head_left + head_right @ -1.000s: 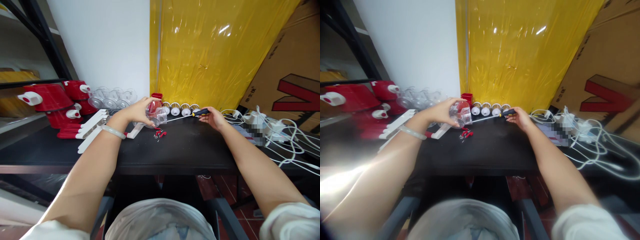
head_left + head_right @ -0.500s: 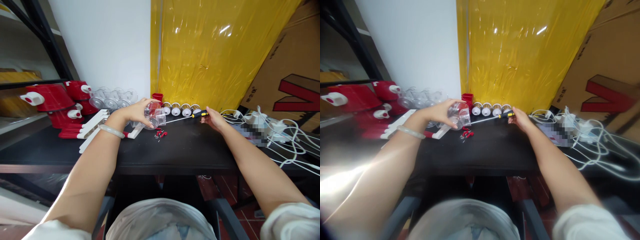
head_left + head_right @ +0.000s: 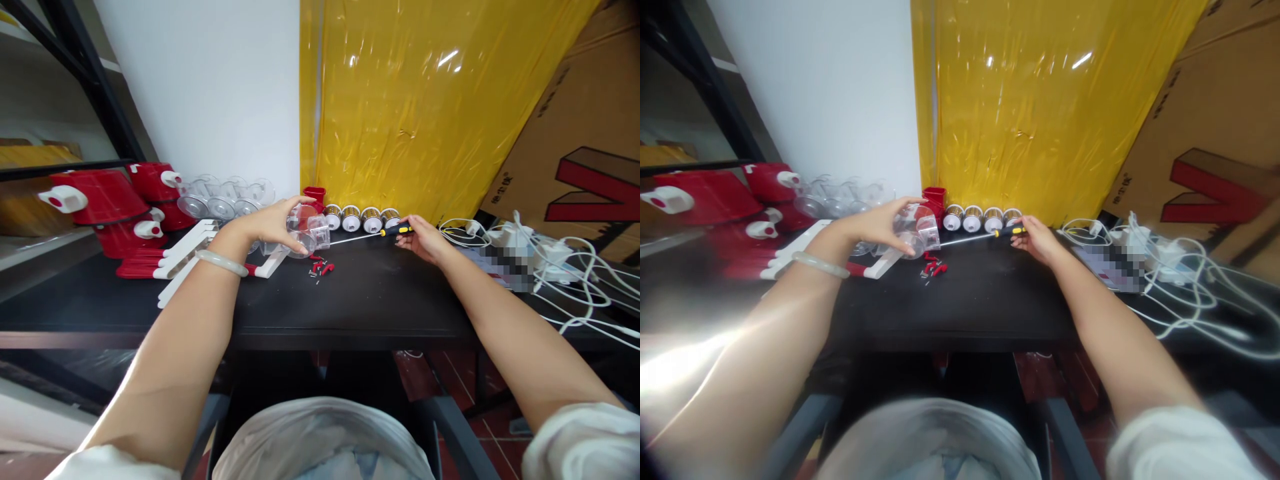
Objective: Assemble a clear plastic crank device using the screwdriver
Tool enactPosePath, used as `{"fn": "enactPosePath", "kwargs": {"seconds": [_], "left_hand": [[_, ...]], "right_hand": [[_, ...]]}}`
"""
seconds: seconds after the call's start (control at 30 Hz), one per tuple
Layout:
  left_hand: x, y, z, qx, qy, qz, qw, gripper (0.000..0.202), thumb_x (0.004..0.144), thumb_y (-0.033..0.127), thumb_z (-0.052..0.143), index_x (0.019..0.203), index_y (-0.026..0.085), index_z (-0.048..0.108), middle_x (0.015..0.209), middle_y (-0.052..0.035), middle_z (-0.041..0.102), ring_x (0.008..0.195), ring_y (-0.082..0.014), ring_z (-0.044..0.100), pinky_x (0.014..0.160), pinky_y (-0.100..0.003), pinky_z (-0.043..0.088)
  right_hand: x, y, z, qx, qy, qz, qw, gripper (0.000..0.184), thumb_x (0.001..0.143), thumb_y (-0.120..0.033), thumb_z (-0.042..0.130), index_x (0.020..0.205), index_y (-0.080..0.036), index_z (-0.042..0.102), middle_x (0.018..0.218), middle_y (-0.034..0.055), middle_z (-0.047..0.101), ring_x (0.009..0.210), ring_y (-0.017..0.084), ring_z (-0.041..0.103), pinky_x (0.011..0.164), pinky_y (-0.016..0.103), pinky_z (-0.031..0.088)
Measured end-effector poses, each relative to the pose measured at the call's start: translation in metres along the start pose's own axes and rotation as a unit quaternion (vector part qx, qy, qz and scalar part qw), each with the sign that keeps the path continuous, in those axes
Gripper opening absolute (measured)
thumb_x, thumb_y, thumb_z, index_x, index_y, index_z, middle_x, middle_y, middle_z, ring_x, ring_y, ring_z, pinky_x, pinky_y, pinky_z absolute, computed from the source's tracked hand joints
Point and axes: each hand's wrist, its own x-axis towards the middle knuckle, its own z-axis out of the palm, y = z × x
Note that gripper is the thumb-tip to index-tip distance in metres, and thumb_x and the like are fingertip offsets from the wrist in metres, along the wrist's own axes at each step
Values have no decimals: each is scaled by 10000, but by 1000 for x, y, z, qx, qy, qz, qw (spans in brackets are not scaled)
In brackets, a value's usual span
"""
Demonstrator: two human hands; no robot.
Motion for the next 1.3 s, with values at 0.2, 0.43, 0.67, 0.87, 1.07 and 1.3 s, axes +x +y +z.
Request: {"fn": "enactPosePath", "kwargs": {"seconds": [0.2, 0.43, 0.67, 0.87, 1.07, 1.3], "left_hand": [[2, -1, 2, -5, 12, -16, 1000, 1073, 534, 623, 789, 1452, 295, 341, 1514, -124, 413, 1330, -349, 460, 1048, -437, 404], [2, -6, 4, 11, 30, -67, 997, 1024, 579, 666, 731, 1455, 303, 344, 1467, -123, 461, 1282, -361, 497, 1020, -466, 421], [1, -3, 4, 15, 32, -82, 996, 966, 596, 680, 709, 1425, 294, 399, 1411, -124, 503, 1221, -354, 535, 990, -469, 442], [0, -2, 3, 14, 30, -95, 995, 967, 594, 686, 707, 1426, 296, 406, 1406, -121, 491, 1228, -353, 526, 996, -464, 441], [1, -6, 4, 10, 28, -92, 995, 986, 596, 681, 705, 1444, 293, 385, 1420, -120, 479, 1215, -350, 534, 985, -455, 442], [1, -1, 3, 22, 7, -100, 995, 948, 597, 706, 686, 1413, 303, 424, 1405, -102, 492, 1203, -332, 540, 1000, -423, 426]], "right_hand": [[1, 3, 4, 8, 4, 14, 1000, 224, 939, -438, 532, 896, -221, 564, 595, -16, 618, 504, 102, 606, 580, 236, 529], [1, 3, 4, 15, 11, 29, 999, 211, 955, -407, 477, 892, -225, 562, 590, -7, 621, 493, 114, 600, 561, 241, 521], [0, -1, -4, 41, -49, 78, 995, 191, 839, -257, 437, 958, -209, 578, 646, 44, 668, 561, 177, 656, 606, 309, 541], [2, 1, -6, 20, -26, 69, 997, 78, 852, -303, 516, 870, -232, 486, 603, 9, 649, 520, 165, 631, 596, 302, 536], [6, 11, -10, -59, -27, 25, 998, 330, 867, -562, 569, 817, -250, 473, 452, -68, 501, 391, 129, 501, 602, 316, 542], [9, 8, -8, -100, 3, 29, 995, 406, 918, -590, 387, 775, -222, 486, 439, -15, 503, 369, 150, 483, 572, 333, 518]]}}
